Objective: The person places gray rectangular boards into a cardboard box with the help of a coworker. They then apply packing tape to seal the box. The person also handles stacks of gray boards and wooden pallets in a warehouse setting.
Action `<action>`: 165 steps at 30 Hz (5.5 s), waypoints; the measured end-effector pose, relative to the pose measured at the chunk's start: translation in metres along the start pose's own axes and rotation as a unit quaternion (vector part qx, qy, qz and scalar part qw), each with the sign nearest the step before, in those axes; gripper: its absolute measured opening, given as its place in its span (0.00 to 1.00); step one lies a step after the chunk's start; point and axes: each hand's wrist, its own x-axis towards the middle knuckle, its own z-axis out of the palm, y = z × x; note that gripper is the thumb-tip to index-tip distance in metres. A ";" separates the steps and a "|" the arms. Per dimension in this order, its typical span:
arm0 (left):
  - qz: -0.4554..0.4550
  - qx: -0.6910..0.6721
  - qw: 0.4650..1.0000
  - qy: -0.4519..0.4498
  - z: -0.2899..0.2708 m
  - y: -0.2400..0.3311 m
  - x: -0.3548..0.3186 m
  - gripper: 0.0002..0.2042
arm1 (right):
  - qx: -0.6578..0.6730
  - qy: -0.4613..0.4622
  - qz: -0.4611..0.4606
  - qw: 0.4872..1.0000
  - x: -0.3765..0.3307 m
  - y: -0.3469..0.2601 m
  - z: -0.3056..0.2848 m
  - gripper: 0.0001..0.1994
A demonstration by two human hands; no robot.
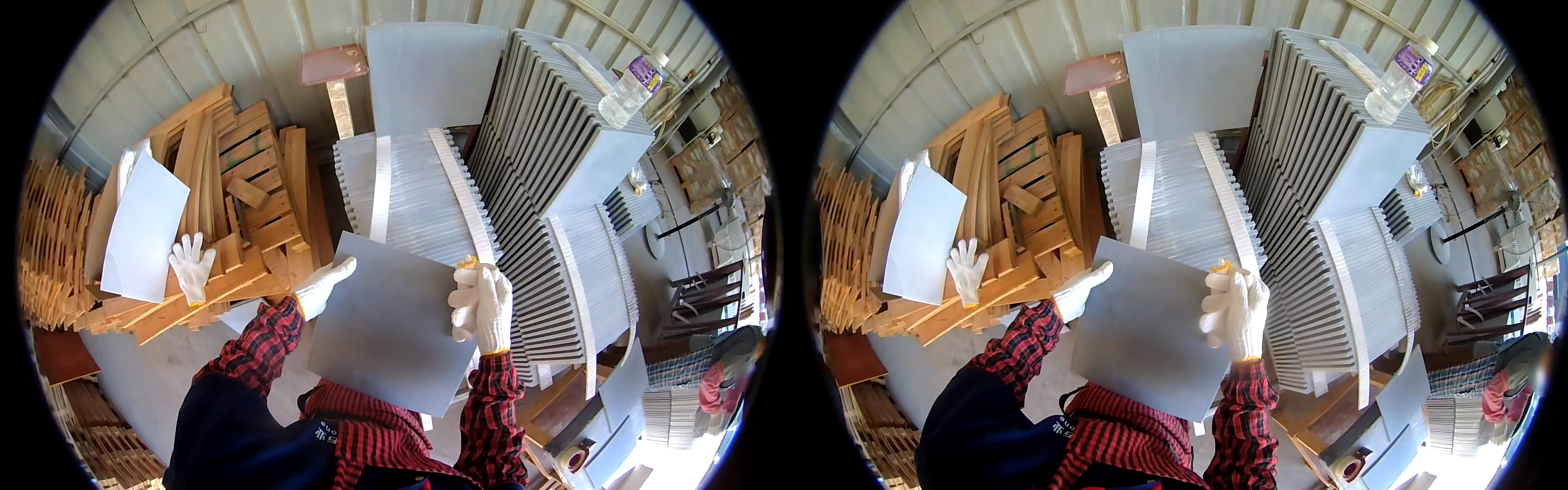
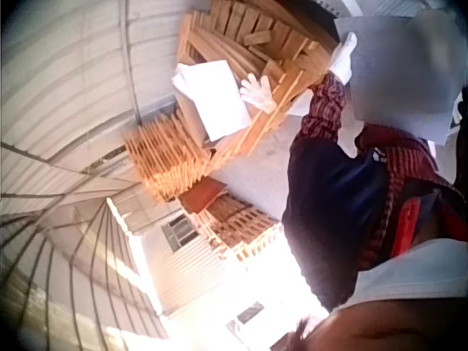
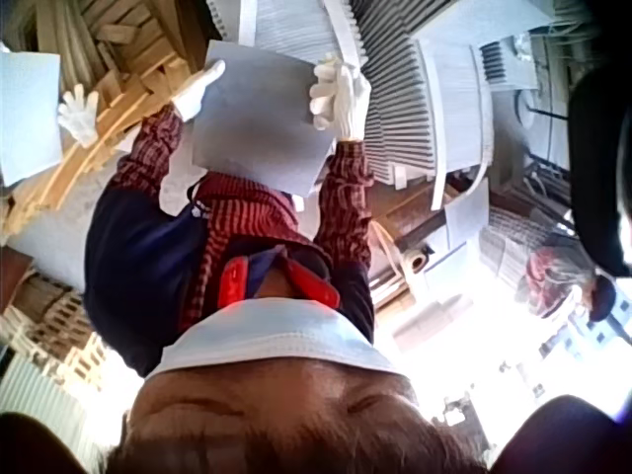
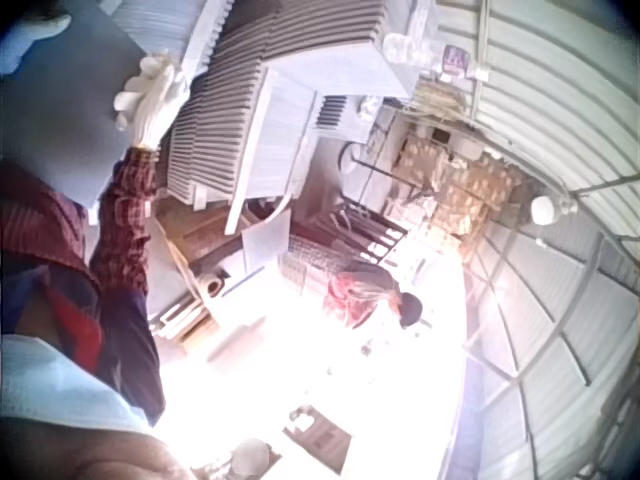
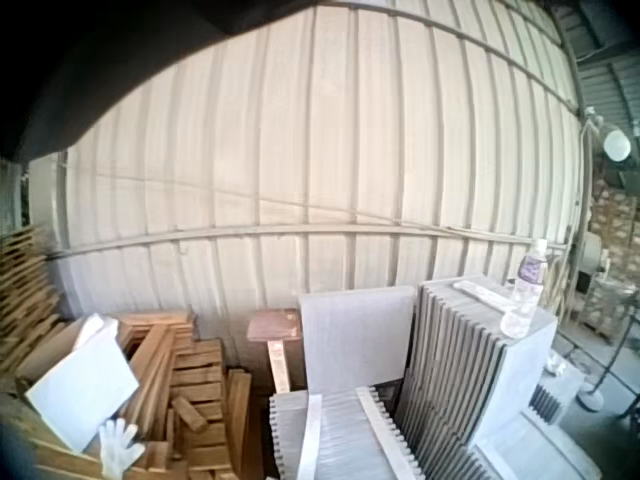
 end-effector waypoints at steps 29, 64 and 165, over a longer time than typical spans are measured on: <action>0.111 0.011 0.982 0.153 0.028 0.026 0.104 0.35 | -0.058 0.134 -0.061 0.987 0.198 0.041 -0.011 0.19; -0.028 -0.368 0.929 -0.026 0.008 -0.102 -0.032 0.40 | -0.612 -0.003 -0.364 0.702 0.126 0.109 0.179 0.32; 0.210 -0.471 0.497 -0.698 0.570 -0.495 -0.231 0.22 | 0.015 0.758 -0.217 0.615 -0.712 0.194 -0.141 0.46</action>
